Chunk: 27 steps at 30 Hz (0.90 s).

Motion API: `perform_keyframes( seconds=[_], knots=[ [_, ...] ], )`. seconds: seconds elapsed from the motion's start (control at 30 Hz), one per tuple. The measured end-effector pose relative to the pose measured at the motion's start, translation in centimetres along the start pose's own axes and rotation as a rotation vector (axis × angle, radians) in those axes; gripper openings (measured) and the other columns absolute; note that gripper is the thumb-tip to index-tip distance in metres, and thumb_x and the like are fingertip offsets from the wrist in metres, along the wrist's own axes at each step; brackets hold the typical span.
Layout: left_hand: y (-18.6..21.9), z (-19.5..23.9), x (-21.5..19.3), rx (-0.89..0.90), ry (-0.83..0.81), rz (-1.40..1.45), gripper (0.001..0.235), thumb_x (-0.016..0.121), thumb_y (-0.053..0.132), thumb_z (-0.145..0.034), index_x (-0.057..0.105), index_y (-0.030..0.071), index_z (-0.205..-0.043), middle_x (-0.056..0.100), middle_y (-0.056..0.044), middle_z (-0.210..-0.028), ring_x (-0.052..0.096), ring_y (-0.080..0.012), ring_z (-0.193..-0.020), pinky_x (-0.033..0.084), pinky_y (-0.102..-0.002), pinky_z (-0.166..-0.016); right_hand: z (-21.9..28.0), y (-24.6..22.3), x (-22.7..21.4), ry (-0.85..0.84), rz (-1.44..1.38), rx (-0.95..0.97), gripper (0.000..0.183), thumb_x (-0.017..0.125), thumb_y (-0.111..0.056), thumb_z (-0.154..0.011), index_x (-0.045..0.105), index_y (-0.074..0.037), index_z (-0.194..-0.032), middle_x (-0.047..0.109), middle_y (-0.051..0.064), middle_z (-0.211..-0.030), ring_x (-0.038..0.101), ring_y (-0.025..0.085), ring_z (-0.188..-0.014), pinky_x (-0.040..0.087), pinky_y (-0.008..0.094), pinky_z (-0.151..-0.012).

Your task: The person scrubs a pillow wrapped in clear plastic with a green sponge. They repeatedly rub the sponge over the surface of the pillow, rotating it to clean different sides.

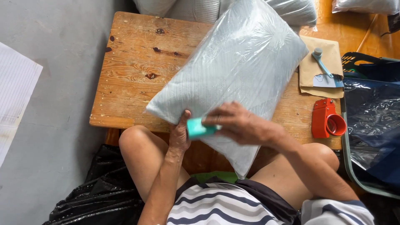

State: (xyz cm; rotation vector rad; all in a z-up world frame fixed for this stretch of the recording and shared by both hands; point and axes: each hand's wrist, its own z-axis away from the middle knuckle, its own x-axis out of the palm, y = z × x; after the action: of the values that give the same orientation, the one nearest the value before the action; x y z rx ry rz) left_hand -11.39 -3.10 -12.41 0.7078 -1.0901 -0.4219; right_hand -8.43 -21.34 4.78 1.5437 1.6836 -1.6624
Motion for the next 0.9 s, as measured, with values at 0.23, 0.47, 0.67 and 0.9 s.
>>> perform_keyframes(
  seconds=[0.23,0.47,0.67,0.9],
  knots=[
    [0.2,0.6,-0.9,0.052,-0.169,-0.027,0.064,0.078,0.008,-0.089,0.051,0.017,-0.146,0.065,-0.001,-0.130,0.060,-0.0176,-0.119,0.053,-0.048,-0.102,0.5,18.4,-5.2,0.582,0.487,0.423,0.033,0.068,-0.013,-0.107,0.062,-0.002,-0.137,0.059,0.022,-0.108,0.061,0.042,-0.097,0.048,0.051,-0.081],
    [1.3,1.9,0.3,-0.007,-0.338,0.148,0.081,0.055,0.054,-0.090,0.026,0.019,-0.158,0.044,-0.004,-0.153,0.044,-0.0265,-0.140,0.041,-0.053,-0.116,0.6,5.8,5.3,0.432,0.429,0.246,0.047,0.070,-0.020,-0.094,0.061,-0.009,-0.138,0.059,0.014,-0.104,0.063,0.035,-0.090,0.053,0.046,-0.081],
    [-0.5,3.2,1.2,0.042,-0.297,0.261,0.112,0.035,0.092,-0.079,0.014,0.021,-0.163,0.038,0.001,-0.155,0.048,-0.0210,-0.132,0.040,-0.042,-0.119,0.5,-0.7,4.6,0.143,0.267,-0.093,0.041,0.066,-0.017,-0.094,0.061,-0.010,-0.134,0.059,0.013,-0.106,0.059,0.030,-0.086,0.047,0.039,-0.074],
    [1.1,0.8,-0.8,0.117,-0.284,-0.172,0.071,0.082,0.010,-0.085,0.047,0.009,-0.147,0.066,-0.005,-0.119,0.061,-0.0180,-0.104,0.054,-0.044,-0.097,-2.3,4.7,-3.6,0.309,-0.047,-0.005,0.028,0.073,-0.007,-0.093,0.071,-0.001,-0.121,0.069,0.021,-0.107,0.067,0.034,-0.094,0.055,0.043,-0.077]
  ],
)
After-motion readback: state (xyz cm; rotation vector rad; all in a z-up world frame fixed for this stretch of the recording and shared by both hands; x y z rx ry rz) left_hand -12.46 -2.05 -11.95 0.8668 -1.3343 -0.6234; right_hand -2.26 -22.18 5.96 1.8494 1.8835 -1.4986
